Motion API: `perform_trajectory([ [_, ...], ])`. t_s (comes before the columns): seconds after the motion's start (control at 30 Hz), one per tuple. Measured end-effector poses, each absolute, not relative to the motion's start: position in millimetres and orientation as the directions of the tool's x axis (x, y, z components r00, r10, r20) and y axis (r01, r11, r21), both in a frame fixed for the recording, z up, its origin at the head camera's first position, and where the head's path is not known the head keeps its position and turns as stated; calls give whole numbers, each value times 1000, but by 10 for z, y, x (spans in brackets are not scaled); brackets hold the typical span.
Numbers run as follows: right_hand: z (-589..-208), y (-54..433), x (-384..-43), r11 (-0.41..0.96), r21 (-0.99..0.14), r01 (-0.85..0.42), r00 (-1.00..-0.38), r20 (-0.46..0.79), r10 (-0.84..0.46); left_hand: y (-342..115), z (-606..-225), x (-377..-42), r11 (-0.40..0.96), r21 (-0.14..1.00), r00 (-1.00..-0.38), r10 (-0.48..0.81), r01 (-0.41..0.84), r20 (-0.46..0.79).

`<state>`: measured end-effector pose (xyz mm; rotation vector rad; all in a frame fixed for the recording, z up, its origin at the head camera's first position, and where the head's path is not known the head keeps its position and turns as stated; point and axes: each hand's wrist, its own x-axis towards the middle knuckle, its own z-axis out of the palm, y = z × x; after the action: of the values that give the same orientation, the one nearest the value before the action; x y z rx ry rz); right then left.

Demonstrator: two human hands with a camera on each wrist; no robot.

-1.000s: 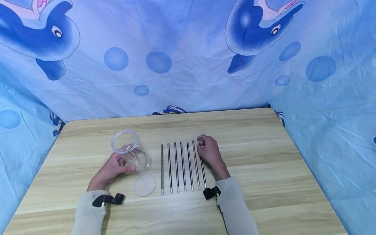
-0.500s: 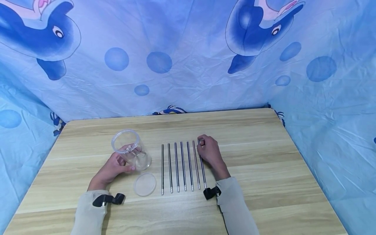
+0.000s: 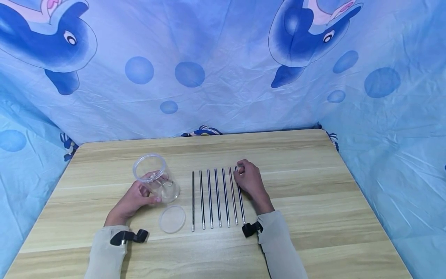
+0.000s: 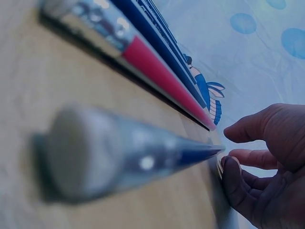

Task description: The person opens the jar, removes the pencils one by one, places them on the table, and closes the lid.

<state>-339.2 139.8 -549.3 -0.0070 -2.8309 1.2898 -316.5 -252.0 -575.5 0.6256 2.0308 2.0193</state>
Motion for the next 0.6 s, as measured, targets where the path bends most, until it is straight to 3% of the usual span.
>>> perform_trajectory([
  [0.3, -5166, 1309, -3252, 671, -736, -89, -985, 164, 50, -2531, -5763, -3143, -36, 988, -888, 434, 153, 153],
  [0.6, -4661, 697, -2903, 513, -785, -348, -937, 302, -174, -2526, -5763, -3149, -33, 985, -884, 437, 169, 167],
])
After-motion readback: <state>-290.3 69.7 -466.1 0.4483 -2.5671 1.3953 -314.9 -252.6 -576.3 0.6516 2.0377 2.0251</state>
